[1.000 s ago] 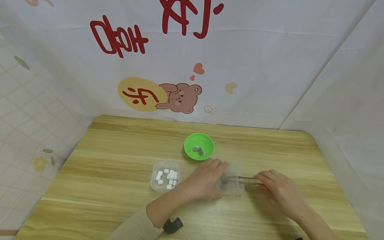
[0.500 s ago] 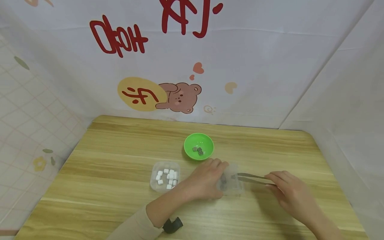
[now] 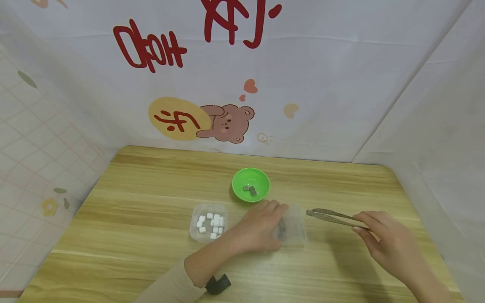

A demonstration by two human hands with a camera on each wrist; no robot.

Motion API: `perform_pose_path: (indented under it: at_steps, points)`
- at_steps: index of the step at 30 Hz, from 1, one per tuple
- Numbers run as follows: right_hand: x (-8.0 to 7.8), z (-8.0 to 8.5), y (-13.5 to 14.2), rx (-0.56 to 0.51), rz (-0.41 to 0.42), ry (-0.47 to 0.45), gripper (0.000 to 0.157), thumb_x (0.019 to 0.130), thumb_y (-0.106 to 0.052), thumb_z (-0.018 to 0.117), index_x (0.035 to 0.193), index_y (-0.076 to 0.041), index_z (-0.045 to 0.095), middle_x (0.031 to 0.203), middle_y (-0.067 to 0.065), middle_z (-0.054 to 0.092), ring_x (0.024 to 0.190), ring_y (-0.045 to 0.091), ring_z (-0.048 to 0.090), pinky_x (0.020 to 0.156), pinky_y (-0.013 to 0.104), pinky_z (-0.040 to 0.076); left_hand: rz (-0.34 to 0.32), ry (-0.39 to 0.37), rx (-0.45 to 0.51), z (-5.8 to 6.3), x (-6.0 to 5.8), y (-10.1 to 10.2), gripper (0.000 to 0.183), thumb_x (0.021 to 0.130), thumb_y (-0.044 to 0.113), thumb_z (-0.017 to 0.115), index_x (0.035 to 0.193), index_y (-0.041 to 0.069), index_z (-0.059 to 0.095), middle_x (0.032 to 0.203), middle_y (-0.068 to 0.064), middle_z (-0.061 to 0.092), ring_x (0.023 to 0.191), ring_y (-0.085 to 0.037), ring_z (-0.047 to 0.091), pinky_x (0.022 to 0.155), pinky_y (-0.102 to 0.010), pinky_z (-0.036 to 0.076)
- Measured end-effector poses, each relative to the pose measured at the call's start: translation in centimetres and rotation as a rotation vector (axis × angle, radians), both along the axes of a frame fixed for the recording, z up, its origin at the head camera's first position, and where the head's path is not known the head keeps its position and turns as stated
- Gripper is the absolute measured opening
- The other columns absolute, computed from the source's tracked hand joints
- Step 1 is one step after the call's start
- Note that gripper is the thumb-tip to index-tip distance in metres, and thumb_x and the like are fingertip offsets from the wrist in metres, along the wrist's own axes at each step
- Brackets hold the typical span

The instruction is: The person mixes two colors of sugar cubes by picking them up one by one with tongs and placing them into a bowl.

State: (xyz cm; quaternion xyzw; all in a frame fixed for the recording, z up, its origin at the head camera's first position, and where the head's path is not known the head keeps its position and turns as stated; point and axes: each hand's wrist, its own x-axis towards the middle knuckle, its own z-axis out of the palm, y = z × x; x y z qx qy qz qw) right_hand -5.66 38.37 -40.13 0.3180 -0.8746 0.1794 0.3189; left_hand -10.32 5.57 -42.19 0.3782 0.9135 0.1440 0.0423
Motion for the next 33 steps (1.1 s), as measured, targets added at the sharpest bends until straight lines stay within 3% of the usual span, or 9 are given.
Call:
perform_pose_path:
  at_steps: [6, 12, 20, 33]
  points:
    - [-1.1, 0.8, -0.6, 0.02, -0.025, 0.065, 0.057, 0.107, -0.053, 0.052, 0.094, -0.004, 0.078, 0.089, 0.006, 0.071, 0.087, -0.005, 0.057, 0.063, 0.013, 0.043, 0.001, -0.006, -0.001, 0.0, 0.0, 0.0, 0.085, 0.074, 0.04, 0.091, 0.144, 0.014, 0.049, 0.109, 0.006, 0.05, 0.097, -0.011, 0.044, 0.089, -0.024, 0.041]
    - [-2.6, 1.1, -1.9, 0.016, -0.008, 0.063, 0.059, 0.107, -0.053, 0.051, 0.095, -0.002, 0.079, 0.089, 0.006, 0.073, 0.084, 0.005, 0.061, 0.071, 0.012, 0.046, 0.004, -0.013, -0.008, 0.1, 0.0, 0.0, 0.087, 0.074, 0.039, 0.091, 0.146, 0.013, 0.049, 0.11, 0.006, 0.051, 0.098, -0.01, 0.044, 0.09, -0.024, 0.042]
    - [-5.1, 1.1, -3.6, 0.02, -0.02, 0.053, 0.06, 0.107, -0.054, 0.051, 0.099, -0.001, 0.078, 0.091, 0.008, 0.074, 0.072, 0.02, 0.063, 0.057, 0.024, 0.048, 0.005, -0.023, -0.008, 0.2, 0.0, 0.0, 0.084, 0.073, 0.039, 0.091, 0.143, 0.014, 0.05, 0.107, 0.007, 0.049, 0.096, -0.01, 0.043, 0.088, -0.024, 0.041]
    - [-8.5, 0.2, -7.6, 0.031, 0.103, -0.034, 0.053, 0.108, -0.049, 0.051, 0.108, -0.003, 0.077, 0.098, 0.008, 0.074, 0.074, 0.022, 0.067, 0.058, 0.028, 0.05, 0.002, 0.0, 0.007, -0.1, -0.1, 0.0, 0.092, 0.072, 0.042, 0.093, 0.148, 0.015, 0.048, 0.109, 0.006, 0.052, 0.097, -0.01, 0.045, 0.091, -0.024, 0.042]
